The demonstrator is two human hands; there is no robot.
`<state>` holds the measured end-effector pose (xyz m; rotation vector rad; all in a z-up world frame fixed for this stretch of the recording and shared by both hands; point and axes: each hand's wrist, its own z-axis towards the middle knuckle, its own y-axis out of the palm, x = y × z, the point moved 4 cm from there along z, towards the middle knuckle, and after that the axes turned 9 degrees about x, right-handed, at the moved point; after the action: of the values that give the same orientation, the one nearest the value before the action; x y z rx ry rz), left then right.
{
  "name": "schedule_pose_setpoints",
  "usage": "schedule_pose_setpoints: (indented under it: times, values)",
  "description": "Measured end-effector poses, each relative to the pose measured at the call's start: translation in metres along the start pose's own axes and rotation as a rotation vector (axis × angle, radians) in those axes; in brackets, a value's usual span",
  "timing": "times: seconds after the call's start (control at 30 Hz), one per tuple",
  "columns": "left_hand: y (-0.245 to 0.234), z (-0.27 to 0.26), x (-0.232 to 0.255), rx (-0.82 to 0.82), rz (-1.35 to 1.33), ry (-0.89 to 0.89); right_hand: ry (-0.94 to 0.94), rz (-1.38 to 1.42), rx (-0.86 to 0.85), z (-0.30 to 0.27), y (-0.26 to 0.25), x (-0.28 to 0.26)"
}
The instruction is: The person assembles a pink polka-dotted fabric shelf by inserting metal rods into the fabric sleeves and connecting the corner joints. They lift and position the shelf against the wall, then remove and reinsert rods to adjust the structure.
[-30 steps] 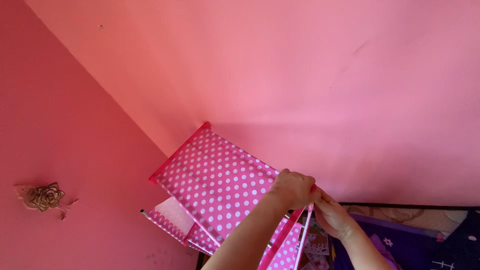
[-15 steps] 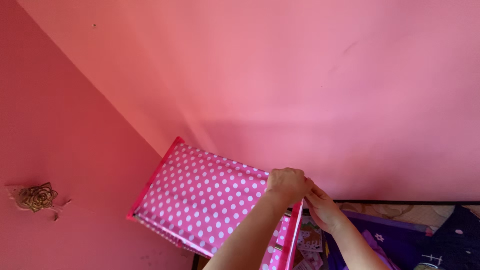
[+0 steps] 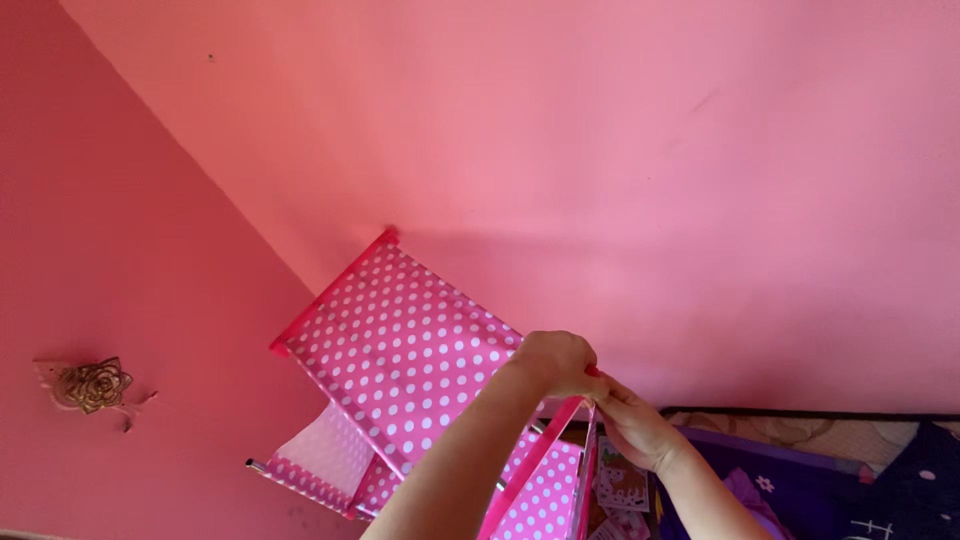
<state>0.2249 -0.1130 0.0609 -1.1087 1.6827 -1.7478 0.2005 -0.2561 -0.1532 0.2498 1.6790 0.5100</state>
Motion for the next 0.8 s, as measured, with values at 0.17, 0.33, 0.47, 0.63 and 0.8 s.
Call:
schedule_pose_setpoints:
  times: [0.17,0.33,0.47,0.63,0.8]
  values:
    - [0.010,-0.001,-0.002,0.066,-0.044,-0.145,0.097,0.017,0.150,0.005,0.006,-0.006]
    - [0.019,0.000,-0.001,0.175,-0.171,-0.310,0.061,0.077,0.187,0.008,0.012,-0.009]
    - [0.005,-0.002,-0.003,0.098,-0.110,-0.202,0.118,0.058,0.205,0.011,0.002,0.001]
    - [-0.002,-0.002,-0.005,0.036,-0.072,-0.154,0.017,0.080,0.091,0.019,-0.004,0.008]
    - [0.018,0.005,-0.006,0.193,-0.275,-0.426,0.162,0.163,0.152,0.024,-0.006,0.008]
